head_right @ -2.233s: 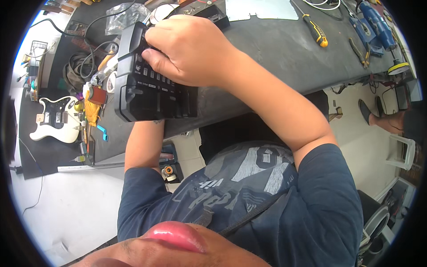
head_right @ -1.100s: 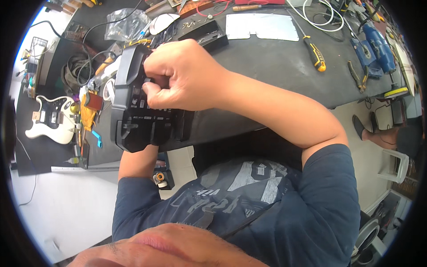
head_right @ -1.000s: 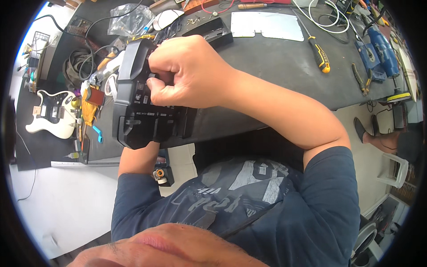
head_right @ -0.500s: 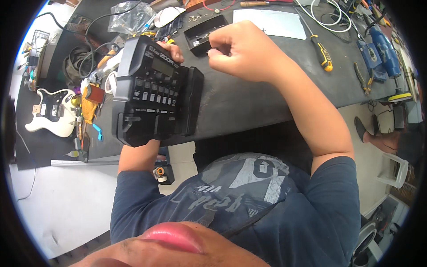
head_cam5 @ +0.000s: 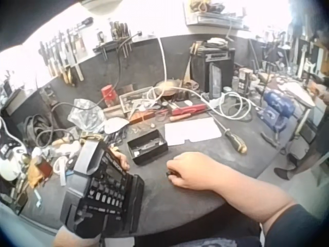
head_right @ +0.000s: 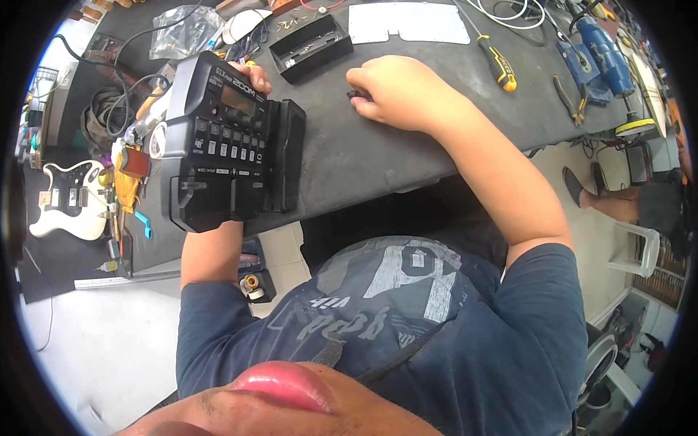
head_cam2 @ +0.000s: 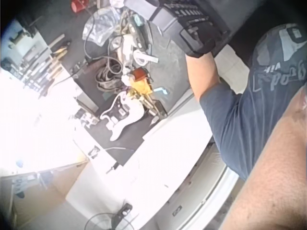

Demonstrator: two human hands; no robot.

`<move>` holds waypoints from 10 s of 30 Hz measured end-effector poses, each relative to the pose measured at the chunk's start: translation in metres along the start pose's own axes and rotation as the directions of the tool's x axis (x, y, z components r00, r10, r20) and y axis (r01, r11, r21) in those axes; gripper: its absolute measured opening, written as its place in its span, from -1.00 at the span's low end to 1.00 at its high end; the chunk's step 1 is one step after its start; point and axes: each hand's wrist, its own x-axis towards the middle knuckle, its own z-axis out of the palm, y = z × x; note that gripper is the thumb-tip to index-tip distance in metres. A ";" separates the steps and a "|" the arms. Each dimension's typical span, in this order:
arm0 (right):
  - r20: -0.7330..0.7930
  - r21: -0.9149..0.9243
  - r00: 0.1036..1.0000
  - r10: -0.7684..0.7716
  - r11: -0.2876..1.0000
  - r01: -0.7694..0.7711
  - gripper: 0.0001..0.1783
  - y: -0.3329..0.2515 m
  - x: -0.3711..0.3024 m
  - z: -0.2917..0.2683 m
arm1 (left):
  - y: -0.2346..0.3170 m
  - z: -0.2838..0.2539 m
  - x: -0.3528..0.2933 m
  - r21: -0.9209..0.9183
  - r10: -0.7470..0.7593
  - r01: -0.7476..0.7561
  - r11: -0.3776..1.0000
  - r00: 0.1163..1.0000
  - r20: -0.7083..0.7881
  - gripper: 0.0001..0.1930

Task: The person uses a screwdriver to remove screws from a black electronic mixer, lifts the casing, and removes a green circuit board after disconnecting internal wiring by hand.

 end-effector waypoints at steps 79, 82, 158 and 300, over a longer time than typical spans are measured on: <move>-0.138 -0.009 0.979 -0.148 0.989 0.148 -0.82 0.020 0.092 -0.027 | -0.003 0.017 0.002 -0.113 -0.059 0.039 0.993 0.983 -0.177 -0.59; -0.271 0.048 0.939 -0.211 0.971 0.232 -0.81 0.001 0.093 -0.019 | -0.002 0.014 0.000 -0.043 0.023 -0.026 0.999 0.997 -0.072 -0.59; -0.400 0.105 0.789 -0.467 0.831 0.546 -0.74 -0.084 0.038 -0.023 | 0.013 0.071 -0.017 -0.027 -0.034 0.027 0.999 0.947 -0.318 -0.63; -0.530 -0.286 0.726 0.439 0.714 -0.640 -0.50 0.084 -0.098 -0.117 | 0.024 0.043 0.075 0.970 -0.007 -0.005 0.244 1.000 0.007 -0.80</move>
